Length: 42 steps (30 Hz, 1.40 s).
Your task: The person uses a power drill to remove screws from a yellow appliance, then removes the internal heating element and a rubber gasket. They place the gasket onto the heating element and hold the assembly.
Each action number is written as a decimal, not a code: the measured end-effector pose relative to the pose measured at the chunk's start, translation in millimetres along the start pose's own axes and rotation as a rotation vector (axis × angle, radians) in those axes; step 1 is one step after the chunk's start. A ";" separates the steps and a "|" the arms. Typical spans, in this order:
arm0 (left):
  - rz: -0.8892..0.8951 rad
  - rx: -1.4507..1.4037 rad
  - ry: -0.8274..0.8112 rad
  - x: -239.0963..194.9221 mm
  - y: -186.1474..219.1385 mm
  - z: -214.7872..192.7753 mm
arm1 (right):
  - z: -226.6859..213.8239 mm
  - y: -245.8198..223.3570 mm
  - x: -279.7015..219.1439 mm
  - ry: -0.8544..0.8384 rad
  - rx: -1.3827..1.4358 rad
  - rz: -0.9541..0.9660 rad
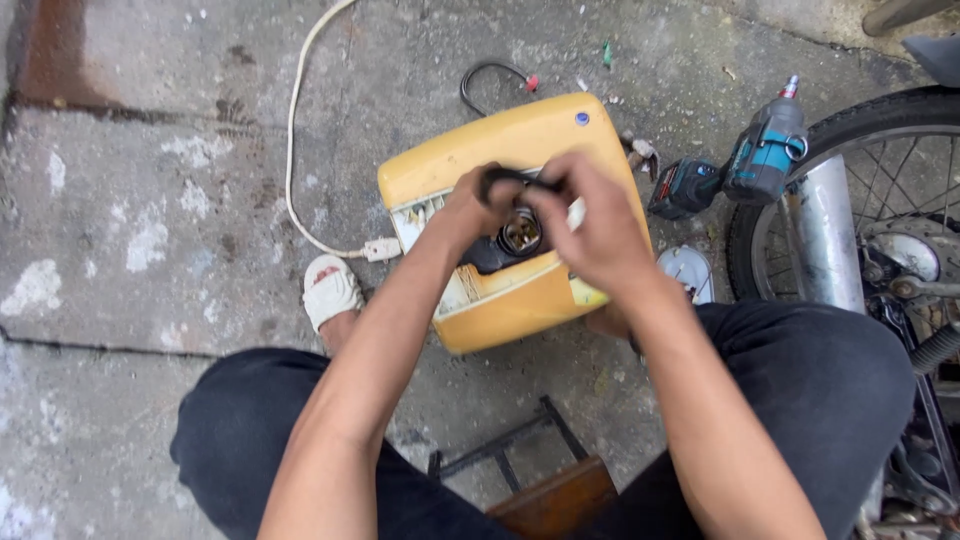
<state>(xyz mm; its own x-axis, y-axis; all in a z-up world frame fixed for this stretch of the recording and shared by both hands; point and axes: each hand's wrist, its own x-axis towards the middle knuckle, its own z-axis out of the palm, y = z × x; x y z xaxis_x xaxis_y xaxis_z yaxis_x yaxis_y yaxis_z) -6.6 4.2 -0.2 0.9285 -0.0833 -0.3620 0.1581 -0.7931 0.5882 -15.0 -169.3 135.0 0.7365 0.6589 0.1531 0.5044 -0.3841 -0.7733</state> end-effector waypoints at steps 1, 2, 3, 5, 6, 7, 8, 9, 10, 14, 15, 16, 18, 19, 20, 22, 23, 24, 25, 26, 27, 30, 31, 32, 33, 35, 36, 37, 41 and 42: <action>0.024 0.045 -0.010 -0.8 -0.4 0.7 | -17.6 -22.1 4.7 0.061 0.007 -0.037; 0.049 0.091 -0.019 -2.1 0.3 1.5 | -36.2 -44.4 9.2 0.122 0.013 -0.074; 0.057 0.096 -0.014 4.5 -1.5 3.7 | -50.8 -49.9 13.0 0.131 0.008 -0.079; 0.087 0.199 -0.078 14.2 -5.7 11.7 | -78.3 -61.8 16.3 -0.139 -0.370 0.040; 0.095 0.202 -0.080 9.4 -4.6 12.7 | -84.9 -53.2 11.5 -0.133 -0.373 0.045; 0.119 0.258 -0.066 5.6 -3.8 12.3 | -92.2 -44.2 8.2 -0.176 -0.435 0.046; 0.144 0.314 -0.051 2.4 -2.9 11.7 | -99.6 -34.9 5.2 -0.220 -0.497 0.048; 0.146 0.312 -0.049 -4.4 0.5 10.3 | -101.2 -17.1 3.7 -0.220 -0.500 0.047; 0.098 0.289 -0.012 -10.8 3.9 8.9 | -103.1 1.1 2.4 -0.257 -0.531 0.187; 0.033 0.260 0.072 -24.5 -0.4 18.2 | -105.5 36.3 16.9 -0.356 -0.530 0.441; 0.035 0.263 0.076 -28.8 2.0 17.3 | -103.9 42.3 19.3 -0.350 -0.531 0.438; 0.034 0.258 0.079 -32.9 4.3 16.4 | -102.4 48.5 22.0 -0.414 -0.519 0.442; 0.024 0.253 0.079 -37.9 3.9 17.6 | -97.9 61.9 28.3 -0.484 -0.501 0.441; 0.037 0.250 0.094 -36.4 2.1 21.3 | -95.9 69.8 29.6 -0.502 -0.530 0.346; 0.049 0.247 0.108 -34.8 -0.2 25.1 | -93.5 77.9 31.2 -0.519 -0.558 0.251; 0.066 0.261 0.126 -32.4 -6.3 24.2 | -92.0 69.3 36.8 -0.493 -0.623 0.287; 0.078 0.263 0.138 -33.9 -7.8 28.2 | -91.4 65.2 36.0 -0.480 -0.690 0.328; 0.078 0.260 0.132 -33.3 -3.3 26.0 | -93.3 60.5 35.2 -0.485 -0.687 0.333; 0.098 0.270 0.138 -33.2 -1.3 21.9 | -93.1 54.9 35.6 -0.451 -0.708 0.271; 0.119 0.279 0.143 -33.8 0.5 17.6 | -92.5 48.7 36.0 -0.417 -0.728 0.209; 0.117 0.279 0.141 -32.1 -2.8 18.2 | -79.4 55.7 34.1 -0.418 -0.726 0.210; 0.140 0.296 0.144 -28.4 -4.5 22.0 | -42.2 66.5 25.8 -0.467 -0.660 0.176; 0.135 0.293 0.154 -30.2 -3.4 21.4 | -27.0 63.4 23.6 -0.521 -0.699 0.173; 0.131 0.290 0.164 -32.3 -2.5 20.7 | -11.6 59.9 21.2 -0.574 -0.739 0.169; 0.128 0.288 0.164 -32.3 -0.8 21.7 | -0.7 62.4 18.6 -0.577 -0.739 0.166; 0.041 0.252 0.072 -32.4 2.0 23.0 | 21.5 67.1 13.9 -0.586 -0.733 0.220; 0.037 0.250 0.075 -27.8 -1.7 31.2 | 26.3 66.8 11.1 -0.588 -0.734 0.215; 0.045 0.294 0.060 -22.5 -5.5 38.2 | 31.0 66.5 9.5 -0.594 -0.698 0.241; 0.023 0.235 0.067 -17.7 -5.6 45.5 | 44.4 77.7 0.4 -0.538 -0.613 0.321; 0.019 0.235 0.071 -16.3 -4.3 39.7 | 43.7 74.7 1.6 -0.539 -0.614 0.316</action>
<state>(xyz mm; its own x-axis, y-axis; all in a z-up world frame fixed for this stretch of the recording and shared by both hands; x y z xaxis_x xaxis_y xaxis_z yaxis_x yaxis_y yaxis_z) -35.8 -15.1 -25.6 0.9533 -0.0637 -0.2953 0.0653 -0.9110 0.4072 4.1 -168.7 50.6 0.6479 0.6191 -0.4438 0.5804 -0.7786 -0.2388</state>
